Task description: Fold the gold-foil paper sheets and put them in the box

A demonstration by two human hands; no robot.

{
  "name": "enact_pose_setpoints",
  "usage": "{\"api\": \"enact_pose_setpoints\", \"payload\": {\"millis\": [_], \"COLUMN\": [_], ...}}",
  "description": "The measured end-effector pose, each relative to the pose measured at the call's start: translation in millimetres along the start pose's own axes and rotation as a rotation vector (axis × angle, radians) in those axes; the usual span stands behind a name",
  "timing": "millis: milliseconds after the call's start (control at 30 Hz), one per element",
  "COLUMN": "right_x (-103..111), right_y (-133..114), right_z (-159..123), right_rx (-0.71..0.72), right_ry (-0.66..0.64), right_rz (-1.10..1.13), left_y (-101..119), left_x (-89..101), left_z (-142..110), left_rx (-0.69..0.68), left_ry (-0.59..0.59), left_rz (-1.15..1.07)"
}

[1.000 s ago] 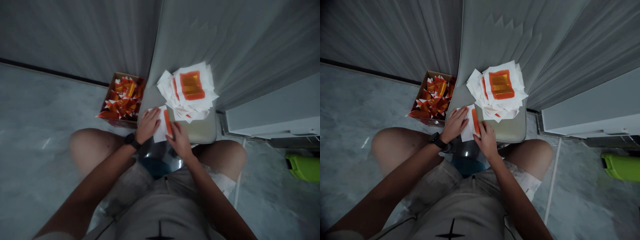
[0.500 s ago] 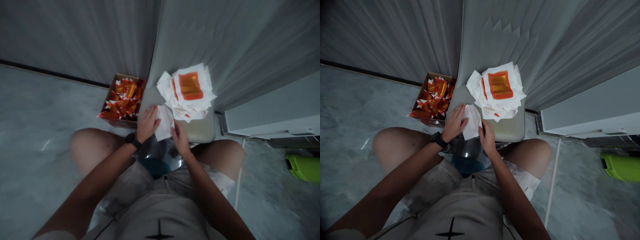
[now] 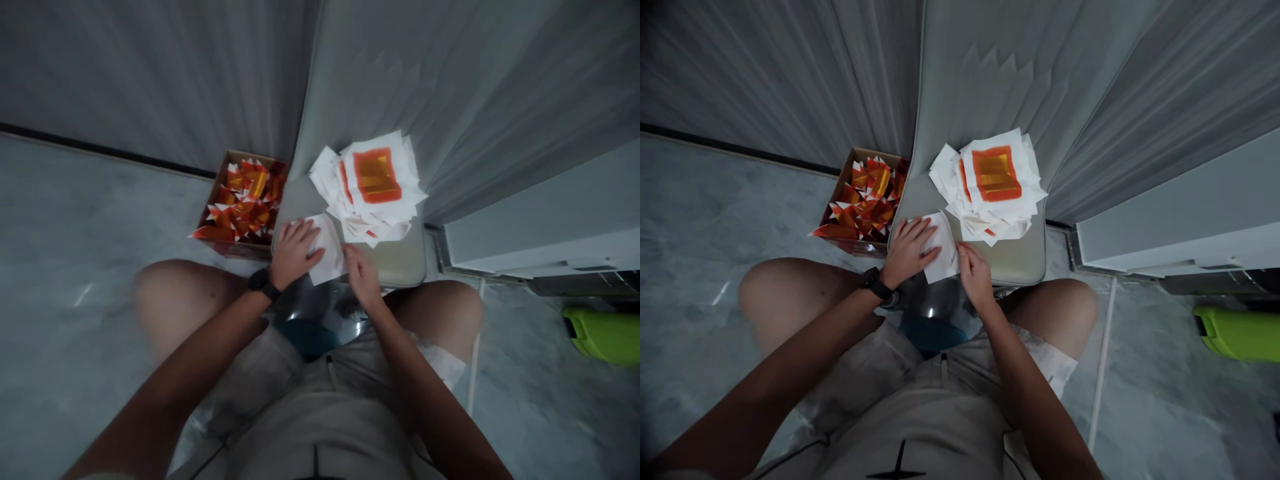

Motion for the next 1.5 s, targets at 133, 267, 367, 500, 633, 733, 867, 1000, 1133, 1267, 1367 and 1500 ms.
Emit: {"api": "enact_pose_setpoints", "payload": {"millis": [133,267,367,500,633,733,867,1000,1133,1267,1367,1500], "right_x": [-10.2,-15.4,-21.6,-37.6,-52.6,-58.0,-60.2,-60.5,-58.5,-54.6,-52.2,-51.5], "right_y": [-7.8,-10.0,-12.8,-21.6,-28.1,-25.9,-20.8,-10.9,-3.8,-5.1,-10.0,-18.0], "right_z": [1.9,13.8,38.9,83.0,110.2,112.4,97.9,81.1,75.6,75.4,76.5,79.2], "right_rx": [0.249,0.258,0.165,-0.054,-0.206,-0.186,0.085,0.238,0.308,0.36,0.357,0.301], "right_ry": [-0.132,-0.146,-0.121,-0.118,-0.187,-0.183,-0.113,-0.081,-0.071,-0.134,-0.197,-0.266], "right_rz": [-0.186,-0.252,-0.286,-0.452,-0.453,-0.368,-0.284,-0.256,-0.301,-0.365,-0.411,-0.485], "left_y": [-3.8,0.2,3.5,1.0,-3.8,-7.9,-14.8,-19.8,-21.2,-21.5,-21.4,-22.3], "left_x": [1.7,4.8,4.7,4.4,5.8,7.3,7.8,10.0,11.3,11.0,9.8,10.9], "left_z": [1.5,0.7,-0.2,0.4,3.6,8.5,16.6,20.0,18.8,17.9,17.4,20.4], "left_rx": [0.049,0.032,-0.001,0.014,0.062,0.126,0.2,0.183,0.108,0.086,0.084,0.109], "left_ry": [0.054,0.033,-0.019,-0.018,0.048,0.108,0.094,0.078,0.037,0.016,-0.007,0.007], "left_rz": [-0.055,-0.011,0.026,0.004,-0.042,-0.074,-0.056,-0.018,0.021,0.028,0.019,-0.013]}}
Point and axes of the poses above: each hand's wrist, its own z-axis towards the middle knuckle, its own x-axis out of the back of the hand, y = z × x, the point moved 3 cm from there along z, towards the middle knuckle, and after that the axes turned 2 degrees about y, right-handed, at the moved point
